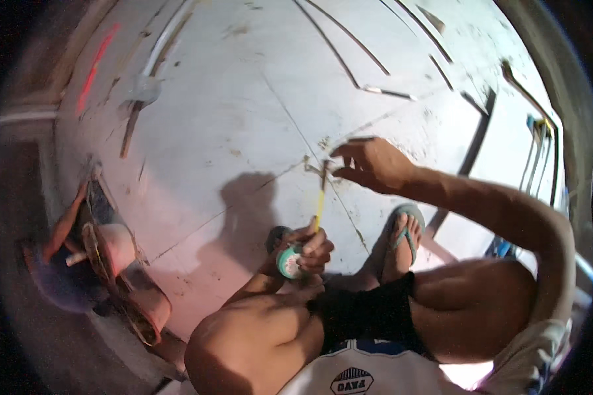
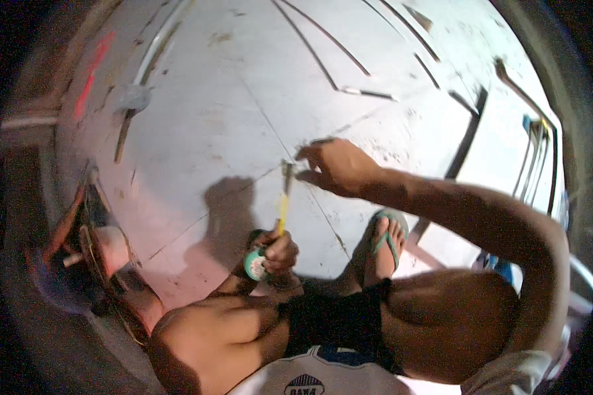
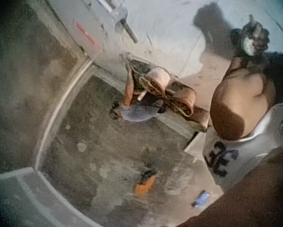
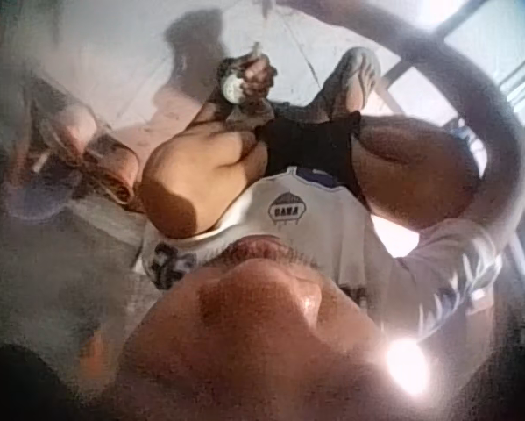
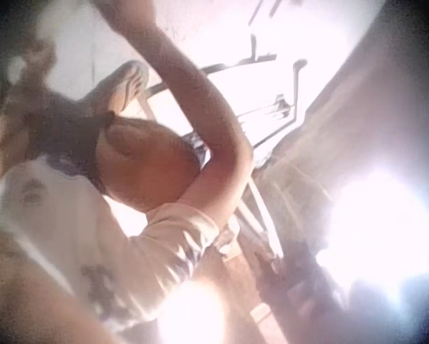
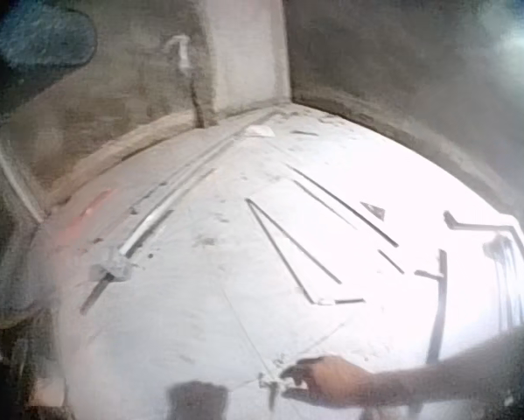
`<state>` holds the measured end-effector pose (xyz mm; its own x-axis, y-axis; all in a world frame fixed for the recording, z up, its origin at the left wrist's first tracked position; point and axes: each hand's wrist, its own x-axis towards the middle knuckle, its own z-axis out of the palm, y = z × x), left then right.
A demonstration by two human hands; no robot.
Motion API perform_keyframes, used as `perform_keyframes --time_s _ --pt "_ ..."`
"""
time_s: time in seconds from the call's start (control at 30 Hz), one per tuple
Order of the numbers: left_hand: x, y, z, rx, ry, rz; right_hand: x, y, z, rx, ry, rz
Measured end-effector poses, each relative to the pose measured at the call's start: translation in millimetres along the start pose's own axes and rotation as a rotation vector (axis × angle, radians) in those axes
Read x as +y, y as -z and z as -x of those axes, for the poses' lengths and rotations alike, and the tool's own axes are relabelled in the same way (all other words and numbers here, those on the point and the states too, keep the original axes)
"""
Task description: The person uses a measuring tape to measure segments of the floor and mark the surface by hand.
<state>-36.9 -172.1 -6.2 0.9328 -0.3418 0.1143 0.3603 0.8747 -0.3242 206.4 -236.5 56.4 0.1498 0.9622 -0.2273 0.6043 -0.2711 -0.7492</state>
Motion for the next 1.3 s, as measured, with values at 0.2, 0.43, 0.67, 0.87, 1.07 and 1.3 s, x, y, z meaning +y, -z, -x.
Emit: perform_keyframes --time_s 0.2,0.43,0.67,0.87,1.07,1.3 --pt "-6.7 0.4 7.8 0.128 0.12 -0.065 -11.2 1.4 11.0 -0.011 0.288 0.305" --pt "-10.9 32.8 6.7 -0.134 0.186 0.077 -10.9 -18.9 10.5 0.03 0.385 0.375" --pt "7.5 18.2 -4.6 -0.125 0.161 -0.039 27.4 5.9 10.0 0.016 0.41 0.371" --pt "59.8 78.4 14.0 0.86 -0.357 -0.742 72.5 71.7 -26.8 -0.183 0.144 0.798" --pt "99.4 36.3 44.3 0.747 -0.68 -0.542 67.0 179.5 -87.6 0.117 0.17 1.088" --pt "133.8 14.0 38.2 0.979 -0.75 -0.602 -17.3 244.6 -168.5 0.338 0.116 0.818"
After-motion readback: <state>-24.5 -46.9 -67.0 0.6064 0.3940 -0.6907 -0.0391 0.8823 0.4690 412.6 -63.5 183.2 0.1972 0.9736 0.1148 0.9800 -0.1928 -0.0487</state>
